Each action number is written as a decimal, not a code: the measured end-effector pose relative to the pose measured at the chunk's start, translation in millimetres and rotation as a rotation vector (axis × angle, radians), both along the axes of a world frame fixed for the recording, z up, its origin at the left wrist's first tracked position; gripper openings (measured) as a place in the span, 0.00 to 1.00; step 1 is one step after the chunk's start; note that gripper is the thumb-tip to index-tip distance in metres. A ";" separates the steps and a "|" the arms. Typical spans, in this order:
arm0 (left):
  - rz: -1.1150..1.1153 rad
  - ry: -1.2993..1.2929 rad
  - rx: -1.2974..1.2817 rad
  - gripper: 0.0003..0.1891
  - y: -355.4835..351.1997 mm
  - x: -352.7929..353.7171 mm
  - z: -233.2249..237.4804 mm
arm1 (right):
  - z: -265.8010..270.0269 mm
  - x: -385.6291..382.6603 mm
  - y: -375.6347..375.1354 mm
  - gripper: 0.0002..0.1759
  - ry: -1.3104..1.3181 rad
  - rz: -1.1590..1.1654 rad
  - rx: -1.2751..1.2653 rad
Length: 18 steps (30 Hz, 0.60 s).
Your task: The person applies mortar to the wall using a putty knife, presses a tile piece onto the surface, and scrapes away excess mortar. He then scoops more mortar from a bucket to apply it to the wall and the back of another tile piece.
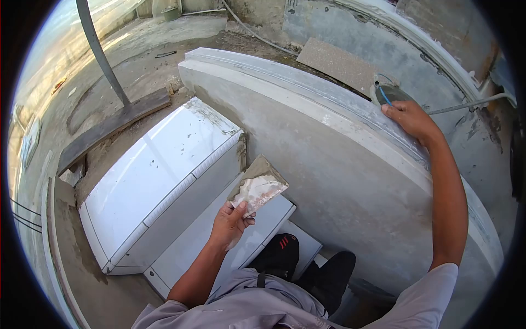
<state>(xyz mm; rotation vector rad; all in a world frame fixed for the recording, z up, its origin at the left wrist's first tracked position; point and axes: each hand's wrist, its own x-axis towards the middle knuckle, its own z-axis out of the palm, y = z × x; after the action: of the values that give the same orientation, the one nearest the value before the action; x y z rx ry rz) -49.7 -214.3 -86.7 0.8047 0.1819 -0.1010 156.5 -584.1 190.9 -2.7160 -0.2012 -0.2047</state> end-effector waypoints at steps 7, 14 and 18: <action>-0.076 0.110 0.008 0.15 -63.4 9.3 -11.1 | 53.5 -21.2 -35.2 0.10 0.064 -0.092 0.719; -0.032 0.175 -0.179 0.20 -122.7 -12.8 1.2 | 63.5 -1.9 -115.0 0.10 0.040 -0.107 1.152; 0.102 0.246 -0.170 0.20 -123.6 -40.4 80.7 | 74.8 36.5 -130.7 0.09 0.085 -0.151 1.247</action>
<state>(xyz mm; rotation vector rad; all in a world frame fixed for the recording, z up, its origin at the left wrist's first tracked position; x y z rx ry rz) -90.0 -337.9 -6.0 0.6105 0.4408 -0.1179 193.0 -714.9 265.7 -1.4889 0.1354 -0.1698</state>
